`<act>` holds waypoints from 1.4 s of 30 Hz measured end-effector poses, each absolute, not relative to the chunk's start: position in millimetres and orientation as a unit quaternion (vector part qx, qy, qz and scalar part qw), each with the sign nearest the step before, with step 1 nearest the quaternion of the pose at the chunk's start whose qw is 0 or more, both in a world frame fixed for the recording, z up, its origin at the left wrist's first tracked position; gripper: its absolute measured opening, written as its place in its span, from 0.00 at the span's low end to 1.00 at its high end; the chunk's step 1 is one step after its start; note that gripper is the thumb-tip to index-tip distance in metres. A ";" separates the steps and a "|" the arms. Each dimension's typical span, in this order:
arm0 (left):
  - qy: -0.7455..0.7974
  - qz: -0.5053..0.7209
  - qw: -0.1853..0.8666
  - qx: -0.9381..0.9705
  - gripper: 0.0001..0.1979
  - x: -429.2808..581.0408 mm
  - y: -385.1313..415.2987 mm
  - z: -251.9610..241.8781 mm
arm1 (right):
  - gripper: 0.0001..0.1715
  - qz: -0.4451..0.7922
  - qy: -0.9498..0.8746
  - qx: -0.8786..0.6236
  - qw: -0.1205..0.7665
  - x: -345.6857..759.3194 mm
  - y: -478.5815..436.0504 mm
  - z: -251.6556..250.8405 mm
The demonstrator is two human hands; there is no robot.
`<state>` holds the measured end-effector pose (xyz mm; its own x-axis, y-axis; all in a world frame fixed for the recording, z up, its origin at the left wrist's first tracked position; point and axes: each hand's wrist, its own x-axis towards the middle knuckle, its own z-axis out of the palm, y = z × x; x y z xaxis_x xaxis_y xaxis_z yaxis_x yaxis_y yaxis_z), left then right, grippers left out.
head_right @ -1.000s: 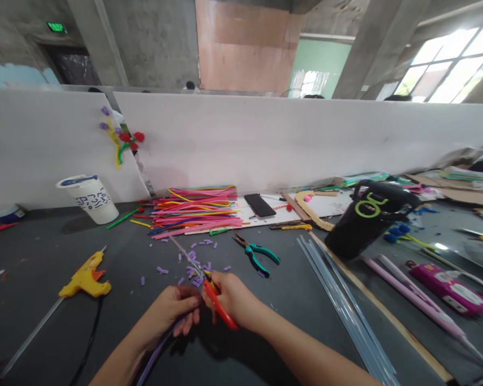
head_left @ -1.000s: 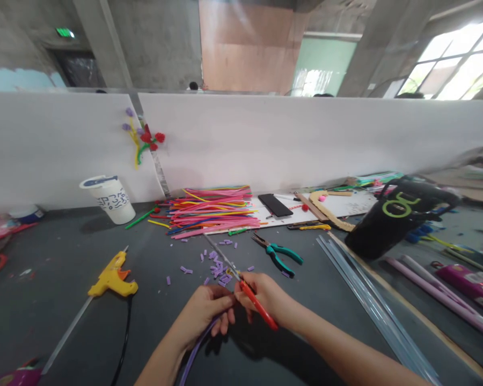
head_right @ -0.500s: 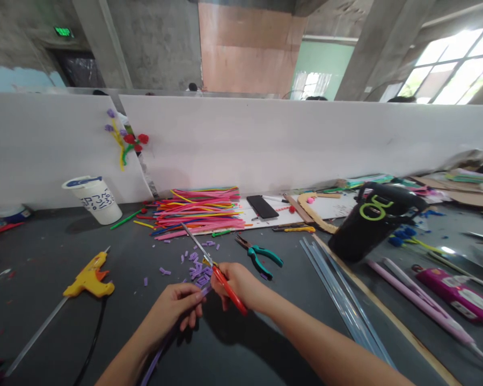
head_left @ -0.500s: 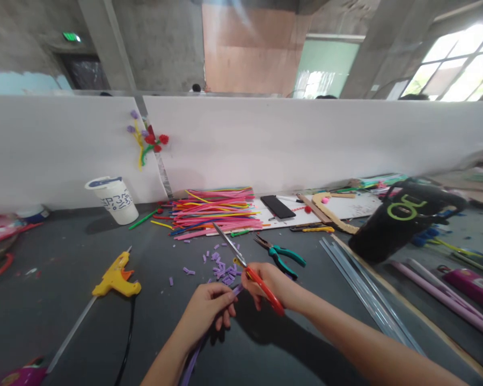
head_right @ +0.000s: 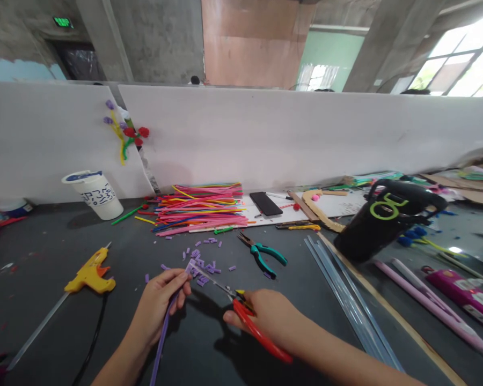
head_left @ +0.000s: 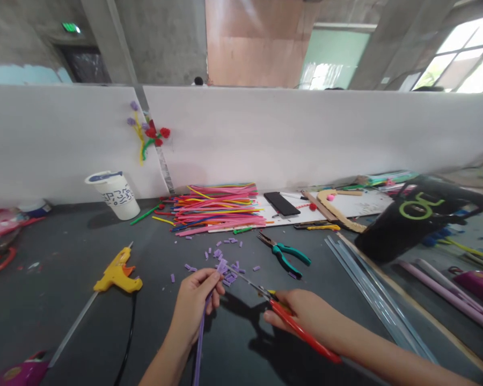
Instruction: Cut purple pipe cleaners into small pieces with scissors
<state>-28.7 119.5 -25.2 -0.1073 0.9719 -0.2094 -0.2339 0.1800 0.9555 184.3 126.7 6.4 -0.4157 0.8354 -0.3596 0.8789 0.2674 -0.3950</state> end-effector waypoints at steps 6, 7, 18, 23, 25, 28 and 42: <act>0.530 0.511 0.556 0.386 0.10 -27.7 118.1 -24.8 | 0.24 -0.290 0.795 0.530 0.058 173.5 123.3 2.6; 0.531 0.505 0.556 0.393 0.11 -27.9 118.2 -24.9 | 0.23 -0.300 0.791 0.529 0.055 172.2 123.5 3.5; 0.558 0.488 0.545 0.391 0.10 -28.4 118.6 -24.8 | 0.22 -0.358 0.781 0.509 0.045 173.9 125.4 0.1; 0.565 0.486 0.545 0.385 0.10 -28.4 118.5 -22.9 | 0.21 -0.366 0.777 0.511 0.043 172.7 126.9 -0.4; 0.565 0.483 0.548 0.384 0.11 -28.3 118.6 -22.6 | 0.21 -0.365 0.777 0.511 0.046 172.5 127.3 -0.6; 0.566 0.484 0.547 0.382 0.11 -28.1 118.8 -23.1 | 0.21 -0.363 0.774 0.515 0.055 172.9 127.6 -0.3; 0.565 0.490 0.544 0.379 0.11 -28.1 119.5 -23.5 | 0.23 -0.359 0.785 0.504 0.027 174.8 126.1 -0.5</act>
